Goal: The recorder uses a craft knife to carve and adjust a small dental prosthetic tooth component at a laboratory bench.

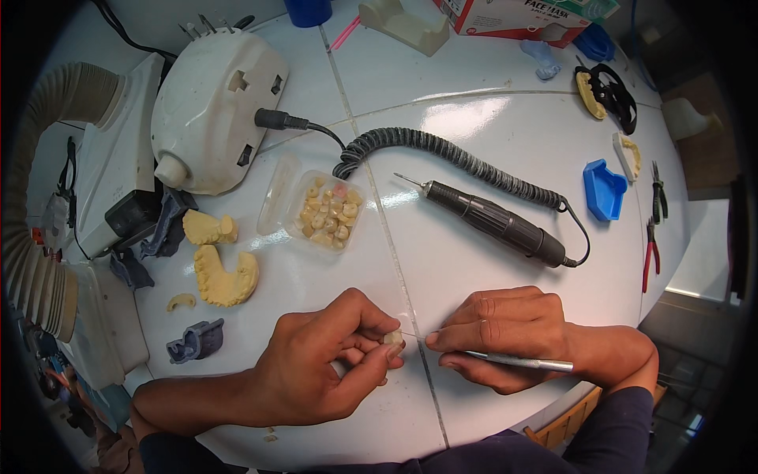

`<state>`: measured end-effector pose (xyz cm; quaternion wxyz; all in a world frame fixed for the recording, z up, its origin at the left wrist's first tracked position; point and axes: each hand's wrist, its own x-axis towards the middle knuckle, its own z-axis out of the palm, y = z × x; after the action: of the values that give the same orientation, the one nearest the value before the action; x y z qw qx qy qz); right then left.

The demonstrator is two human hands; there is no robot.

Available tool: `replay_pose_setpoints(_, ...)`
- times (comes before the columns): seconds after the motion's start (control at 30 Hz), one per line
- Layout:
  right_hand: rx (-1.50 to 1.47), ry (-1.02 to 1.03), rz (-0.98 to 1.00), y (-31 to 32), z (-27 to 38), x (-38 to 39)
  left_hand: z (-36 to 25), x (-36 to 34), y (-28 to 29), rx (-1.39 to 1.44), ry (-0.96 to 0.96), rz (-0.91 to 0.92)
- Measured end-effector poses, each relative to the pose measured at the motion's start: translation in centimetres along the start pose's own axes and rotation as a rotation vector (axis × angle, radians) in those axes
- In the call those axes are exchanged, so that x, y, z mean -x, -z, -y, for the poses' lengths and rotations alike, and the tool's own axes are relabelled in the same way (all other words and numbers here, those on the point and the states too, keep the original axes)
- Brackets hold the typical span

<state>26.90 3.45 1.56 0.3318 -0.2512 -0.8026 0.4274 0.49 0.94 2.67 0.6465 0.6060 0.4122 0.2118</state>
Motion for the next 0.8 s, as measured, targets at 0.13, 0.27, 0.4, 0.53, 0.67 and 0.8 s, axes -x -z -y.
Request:
replay_pose_setpoints(0.13, -0.004, 0.000, -0.008, -0.01, 0.07, 0.02, 0.20, -0.01, -0.01, 0.002, -0.006, 0.003)
replay_pose_setpoints(0.27, -0.013, 0.000, 0.012, 0.07, 0.07, -0.08, 0.20, -0.02, -0.03, -0.004, -0.010, 0.002)
replay_pose_setpoints(0.4, 0.020, -0.006, 0.013, 0.12, 0.01, 0.14, 0.21, 0.02, -0.09, 0.007, -0.014, -0.008)
replay_pose_setpoints(0.53, 0.010, -0.008, 0.019, 0.05, -0.01, 0.17, 0.19, -0.04, -0.12, 0.008, -0.014, -0.012)
replay_pose_setpoints(0.67, 0.010, -0.017, 0.016, 0.06, 0.04, 0.17, 0.15, -0.04, -0.06, 0.004, -0.026, -0.006)
replay_pose_setpoints(0.8, 0.007, -0.006, -0.009, -0.13, 0.03, 0.17, 0.13, -0.02, -0.08, 0.008, -0.023, -0.015)
